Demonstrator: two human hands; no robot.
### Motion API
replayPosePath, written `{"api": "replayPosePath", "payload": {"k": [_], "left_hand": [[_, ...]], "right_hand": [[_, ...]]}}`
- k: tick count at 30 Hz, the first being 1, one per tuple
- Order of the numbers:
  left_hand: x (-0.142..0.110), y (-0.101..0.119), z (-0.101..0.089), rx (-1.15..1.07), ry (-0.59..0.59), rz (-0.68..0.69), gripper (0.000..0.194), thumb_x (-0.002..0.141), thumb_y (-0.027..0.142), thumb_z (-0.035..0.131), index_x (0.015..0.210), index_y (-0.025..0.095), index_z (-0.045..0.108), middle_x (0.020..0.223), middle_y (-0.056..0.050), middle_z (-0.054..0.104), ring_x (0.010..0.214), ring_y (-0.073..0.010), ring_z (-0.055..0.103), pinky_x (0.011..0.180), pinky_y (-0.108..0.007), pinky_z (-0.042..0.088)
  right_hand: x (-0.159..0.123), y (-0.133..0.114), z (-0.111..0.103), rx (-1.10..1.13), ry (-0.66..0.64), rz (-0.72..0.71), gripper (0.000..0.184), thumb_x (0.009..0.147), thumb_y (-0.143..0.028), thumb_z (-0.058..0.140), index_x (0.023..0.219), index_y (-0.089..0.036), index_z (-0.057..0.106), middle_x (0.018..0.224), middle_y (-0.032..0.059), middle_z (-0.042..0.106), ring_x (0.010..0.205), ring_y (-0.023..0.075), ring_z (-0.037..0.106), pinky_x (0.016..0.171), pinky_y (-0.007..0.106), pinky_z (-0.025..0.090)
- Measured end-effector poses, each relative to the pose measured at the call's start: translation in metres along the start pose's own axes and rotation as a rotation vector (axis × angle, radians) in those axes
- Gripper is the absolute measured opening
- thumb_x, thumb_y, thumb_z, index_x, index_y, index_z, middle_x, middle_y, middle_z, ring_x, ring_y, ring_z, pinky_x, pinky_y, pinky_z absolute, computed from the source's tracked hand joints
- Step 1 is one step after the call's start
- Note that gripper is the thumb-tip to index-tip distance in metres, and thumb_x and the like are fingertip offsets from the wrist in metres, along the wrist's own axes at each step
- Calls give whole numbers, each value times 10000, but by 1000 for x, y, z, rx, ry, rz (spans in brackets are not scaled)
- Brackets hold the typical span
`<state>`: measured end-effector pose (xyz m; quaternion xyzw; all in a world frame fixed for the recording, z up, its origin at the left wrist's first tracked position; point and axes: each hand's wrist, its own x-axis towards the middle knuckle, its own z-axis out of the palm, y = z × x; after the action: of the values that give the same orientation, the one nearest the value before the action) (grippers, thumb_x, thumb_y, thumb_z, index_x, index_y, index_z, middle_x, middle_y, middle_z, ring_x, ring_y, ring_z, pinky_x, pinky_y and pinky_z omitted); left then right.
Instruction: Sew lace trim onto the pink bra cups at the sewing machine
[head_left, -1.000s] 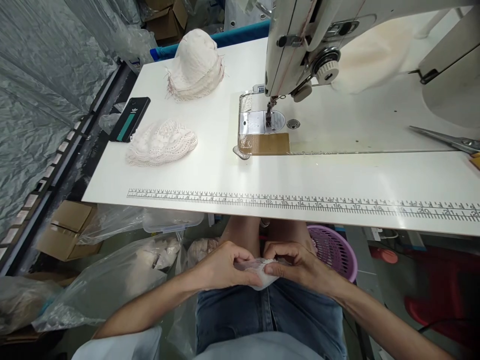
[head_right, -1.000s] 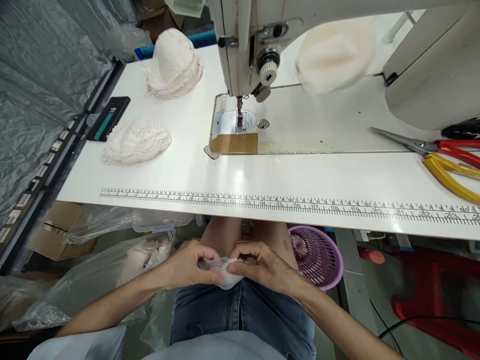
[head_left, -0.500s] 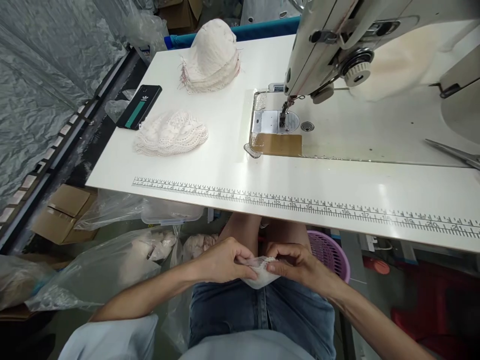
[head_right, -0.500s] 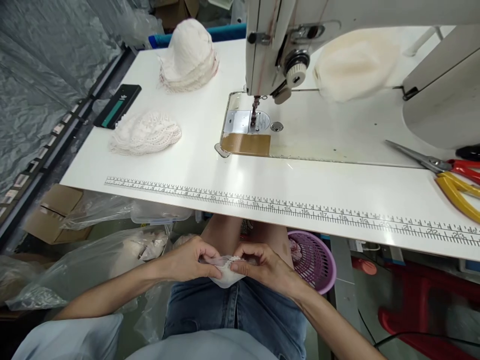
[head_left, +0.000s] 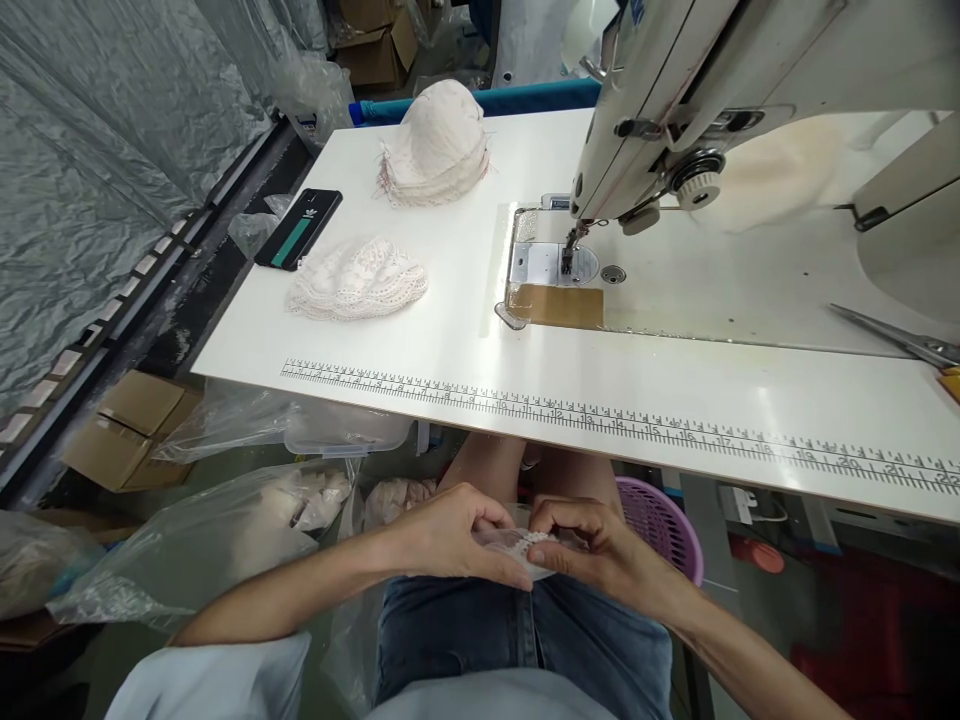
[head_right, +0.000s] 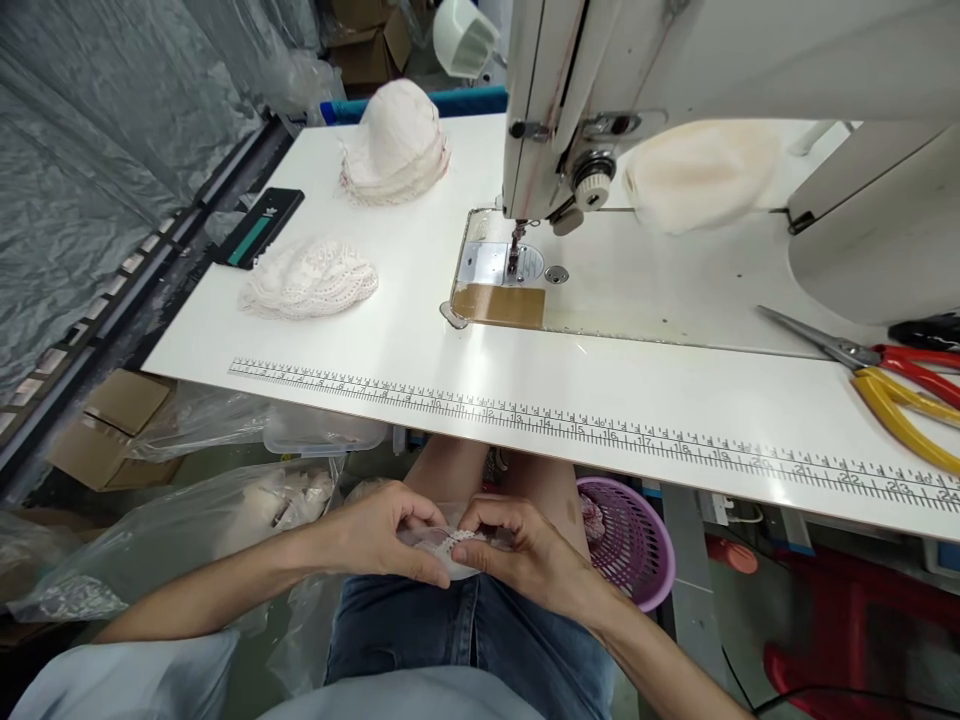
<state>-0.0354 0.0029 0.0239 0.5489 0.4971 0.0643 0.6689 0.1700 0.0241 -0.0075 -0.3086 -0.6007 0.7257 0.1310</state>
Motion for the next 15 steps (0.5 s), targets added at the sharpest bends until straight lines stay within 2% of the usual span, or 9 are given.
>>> {"api": "replayPosePath", "payload": {"k": [3,7,15], "left_hand": [[2,3,5,-26,49,-30,346,637,446,716,688,109,657,519,64,381,502,-56,296,436,-188,185],[6,3,10,-53,95,-35,342,625,437,725,614,103,651,476,59,425,464,-53,307,420,-191,205],[8,2,10,-279,-8,-71,380,561,455,767,597,97,647,465,50,469,439,-46,348,417,-183,238]], "right_hand": [[-3,-3,3,-51,3,-28,296,847,-427,570,717,-163,605,702,3,523,639,116,450,567,229,329],[-8,-4,5,-60,39,-61,291,853,-443,559,754,-176,617,715,11,556,644,124,483,573,228,355],[-10,-2,5,-27,53,-77,345,883,-450,504,748,-161,636,693,24,559,643,134,502,572,235,366]]}}
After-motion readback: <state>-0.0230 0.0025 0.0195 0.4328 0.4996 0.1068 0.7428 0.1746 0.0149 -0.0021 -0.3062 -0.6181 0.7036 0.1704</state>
